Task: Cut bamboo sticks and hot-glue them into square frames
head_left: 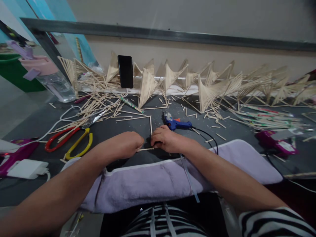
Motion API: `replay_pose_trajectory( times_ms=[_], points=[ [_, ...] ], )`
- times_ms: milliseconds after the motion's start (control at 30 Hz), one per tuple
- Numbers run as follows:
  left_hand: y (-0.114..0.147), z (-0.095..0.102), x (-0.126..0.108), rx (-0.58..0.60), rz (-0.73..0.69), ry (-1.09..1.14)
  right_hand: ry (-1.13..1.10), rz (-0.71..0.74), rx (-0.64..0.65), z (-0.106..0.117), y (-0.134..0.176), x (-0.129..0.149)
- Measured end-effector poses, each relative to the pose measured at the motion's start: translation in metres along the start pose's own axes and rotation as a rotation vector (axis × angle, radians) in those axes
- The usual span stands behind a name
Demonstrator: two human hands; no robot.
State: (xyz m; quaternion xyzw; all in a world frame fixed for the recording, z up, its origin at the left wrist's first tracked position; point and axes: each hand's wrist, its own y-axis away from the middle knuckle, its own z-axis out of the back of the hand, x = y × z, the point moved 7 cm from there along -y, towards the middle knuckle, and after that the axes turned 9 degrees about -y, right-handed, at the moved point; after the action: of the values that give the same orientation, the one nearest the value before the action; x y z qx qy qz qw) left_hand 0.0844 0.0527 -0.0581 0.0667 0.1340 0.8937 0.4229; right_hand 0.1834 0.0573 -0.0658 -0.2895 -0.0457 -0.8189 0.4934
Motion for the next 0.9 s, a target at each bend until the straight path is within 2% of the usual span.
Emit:
replay_pose_trajectory(
  times_ms=[900],
  points=[
    [0.0005,0.0035,-0.0014,0.024,0.015,0.003,0.017,-0.014,0.018,0.0002,-0.0001,0.0032]
  ],
)
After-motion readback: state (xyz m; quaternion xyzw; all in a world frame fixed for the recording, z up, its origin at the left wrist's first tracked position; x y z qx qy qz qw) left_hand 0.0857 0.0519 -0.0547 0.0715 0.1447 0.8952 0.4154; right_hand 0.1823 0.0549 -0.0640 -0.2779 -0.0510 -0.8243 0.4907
